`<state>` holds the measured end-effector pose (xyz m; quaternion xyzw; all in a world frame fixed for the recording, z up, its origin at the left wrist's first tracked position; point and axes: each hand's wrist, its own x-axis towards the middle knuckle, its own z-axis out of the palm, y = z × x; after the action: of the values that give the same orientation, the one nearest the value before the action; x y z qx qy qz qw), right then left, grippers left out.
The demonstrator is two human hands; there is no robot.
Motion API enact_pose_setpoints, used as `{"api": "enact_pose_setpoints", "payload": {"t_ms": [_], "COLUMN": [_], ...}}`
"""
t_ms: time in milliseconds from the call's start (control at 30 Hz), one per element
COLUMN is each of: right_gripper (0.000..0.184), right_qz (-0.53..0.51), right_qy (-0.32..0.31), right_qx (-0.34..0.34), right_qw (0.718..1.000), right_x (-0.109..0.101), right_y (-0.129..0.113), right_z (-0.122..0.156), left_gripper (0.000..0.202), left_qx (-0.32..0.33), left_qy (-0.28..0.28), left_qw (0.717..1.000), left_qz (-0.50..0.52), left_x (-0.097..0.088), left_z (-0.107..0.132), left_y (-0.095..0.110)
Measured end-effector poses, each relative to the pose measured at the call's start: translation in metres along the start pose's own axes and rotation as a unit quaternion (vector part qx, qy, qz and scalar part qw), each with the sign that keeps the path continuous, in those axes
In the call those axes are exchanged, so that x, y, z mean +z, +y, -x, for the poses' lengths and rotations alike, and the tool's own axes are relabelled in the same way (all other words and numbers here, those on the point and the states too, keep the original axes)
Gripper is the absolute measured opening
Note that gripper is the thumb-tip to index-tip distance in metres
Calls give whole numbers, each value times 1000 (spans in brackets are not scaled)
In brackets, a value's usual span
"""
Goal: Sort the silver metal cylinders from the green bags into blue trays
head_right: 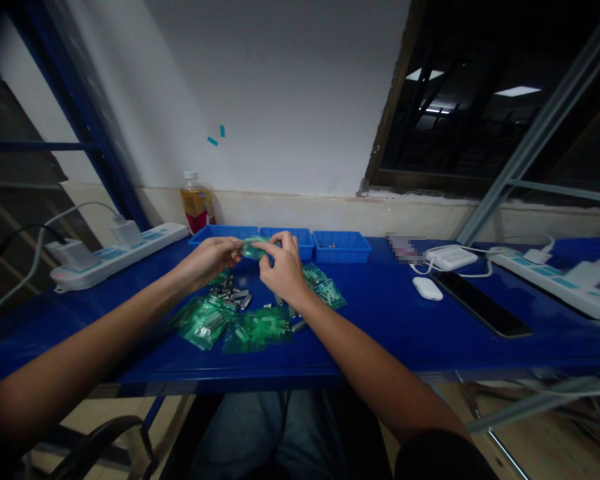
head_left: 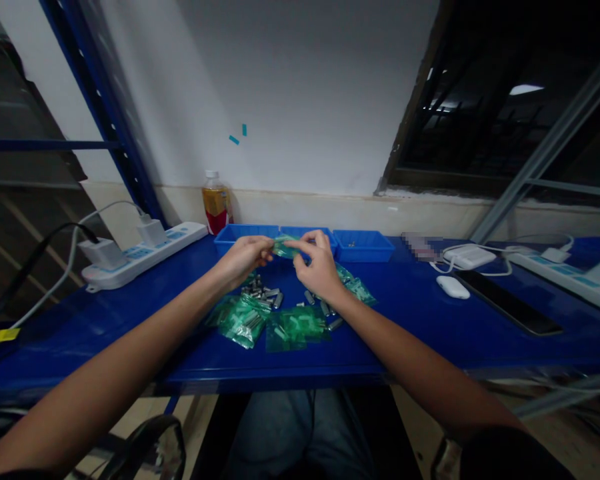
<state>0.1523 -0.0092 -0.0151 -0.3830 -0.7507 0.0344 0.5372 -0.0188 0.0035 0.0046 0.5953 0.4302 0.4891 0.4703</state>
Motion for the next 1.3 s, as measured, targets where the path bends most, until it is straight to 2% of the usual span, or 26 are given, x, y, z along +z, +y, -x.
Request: {"api": "enact_pose_setpoints", "payload": {"t_ms": [67,133,200,233,267,300,367,433,533,600,667,733,800,900,1033,1133,1200,1300], "right_gripper": [25,25,35,38,36,32,26,26,29,28,31,40,44,40,27,20,18,18], "right_qz": [-27,-130,-244,-277,-286,-276,-215,-132,-16,52,122,167,173,145,106,81,68,41], "right_qy": [-27,-73,-109,-114,-110,-98,-64,-24,10,-35,-122,-190,-219,-220,-205,-195,-189,-186], "right_qx": [69,178,283,318,336,336,295,224,89,13,-9,-3,-10,-36,-17,14,23,27], "right_qw": [997,973,921,900,891,895,929,965,996,998,985,967,960,964,973,977,979,981], "right_x": [0,0,0,0,-1,-1,-2,-1,8,19,31,38,37,26,15,18,21,23], "right_y": [1,2,2,3,2,2,1,-2,-8,-12,-15,-16,-16,-12,-4,-3,-6,-14], "right_z": [-4,-8,-11,-12,-13,-14,-20,-31,-57,-73,-80,-77,-63,-35,-10,-6,-6,-4], "left_gripper": [19,19,19,19,20,22,23,23,27,36,57,71,70,55,49,44,37,32], "left_qx": [68,172,279,322,353,369,368,331,224,121,21,-46,-78,-78,-61,-23,14,63], "left_qy": [34,67,61,40,12,-20,-71,-91,-52,-74,-111,-128,-127,-137,-129,-111,-118,-116], "left_qw": [996,968,909,877,850,831,813,816,836,836,841,851,860,866,878,889,895,901], "left_qz": [-51,-168,-302,-354,-391,-416,-446,-465,-499,-531,-530,-507,-488,-474,-458,-444,-430,-414], "left_x": [-1,1,4,6,8,8,2,-14,-53,-80,-101,-114,-118,-115,-113,-113,-110,-99], "left_z": [1,3,7,9,10,10,9,4,-1,-4,-6,-8,-11,-13,-15,-15,-15,-14], "left_y": [-1,-3,-4,-3,-2,-1,6,15,25,25,18,8,-2,-7,-1,6,9,11]}}
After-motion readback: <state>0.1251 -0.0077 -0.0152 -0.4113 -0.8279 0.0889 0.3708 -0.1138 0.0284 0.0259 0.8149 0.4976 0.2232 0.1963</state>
